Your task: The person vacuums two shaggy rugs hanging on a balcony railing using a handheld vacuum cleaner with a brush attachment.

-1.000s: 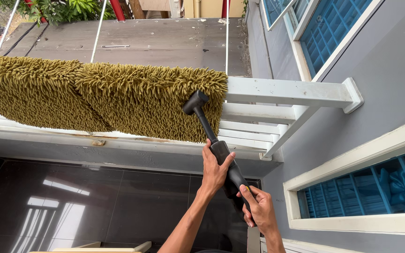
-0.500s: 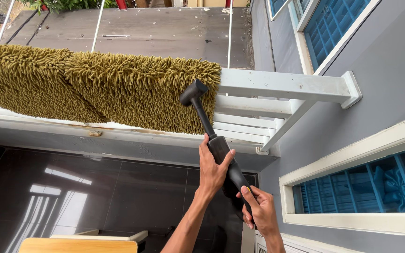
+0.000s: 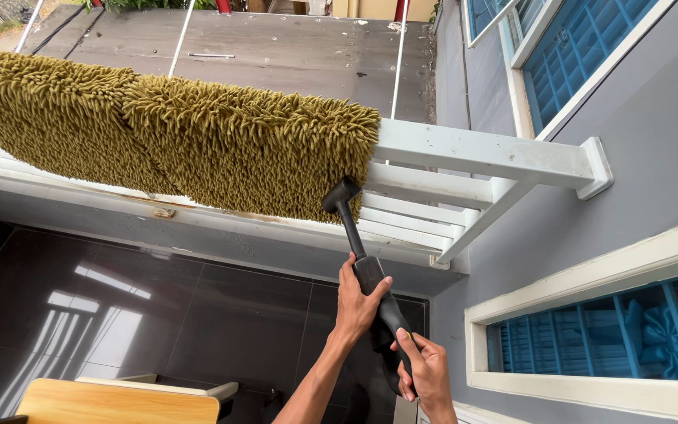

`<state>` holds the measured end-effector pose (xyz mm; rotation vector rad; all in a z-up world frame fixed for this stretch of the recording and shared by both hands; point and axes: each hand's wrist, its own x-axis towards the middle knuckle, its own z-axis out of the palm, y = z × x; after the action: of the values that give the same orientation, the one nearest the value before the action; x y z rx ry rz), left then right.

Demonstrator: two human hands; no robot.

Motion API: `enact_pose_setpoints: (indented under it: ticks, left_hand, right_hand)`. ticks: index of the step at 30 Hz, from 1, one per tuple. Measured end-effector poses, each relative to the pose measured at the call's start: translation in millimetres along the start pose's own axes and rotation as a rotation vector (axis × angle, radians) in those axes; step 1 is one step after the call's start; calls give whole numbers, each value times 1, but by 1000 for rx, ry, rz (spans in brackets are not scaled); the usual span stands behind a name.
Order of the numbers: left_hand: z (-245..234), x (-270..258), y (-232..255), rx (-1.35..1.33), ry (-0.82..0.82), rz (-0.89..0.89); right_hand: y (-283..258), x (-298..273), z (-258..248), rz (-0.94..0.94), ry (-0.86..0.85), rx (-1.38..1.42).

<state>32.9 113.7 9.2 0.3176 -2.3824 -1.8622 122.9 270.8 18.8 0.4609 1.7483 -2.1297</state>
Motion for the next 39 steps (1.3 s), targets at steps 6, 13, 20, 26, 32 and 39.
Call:
enact_pose_setpoints:
  ticks: [6,13,20,26,32,39]
  left_hand:
    - [-38,12,35,-40,51,115]
    - [-20,45,-65,-9,-7,90]
    - [-38,28,-110,-87,-33,-181]
    - [-113,39,-52,-223,160,156]
    - [-140,68,-22,-311,129,69]
    - [-79,64,-71,-127,-41,63]
  right_hand:
    - [-15,1,30,-134,-67,-19]
    - [7,1,62,-18,61,-19]
    - [13,-13,91,72,74,-73]
    - [-11,-5,134,-97,-97,-150]
    - [-24,5,170,-188,-110,-202]
    - [4,-4,134,-79,90,-73]
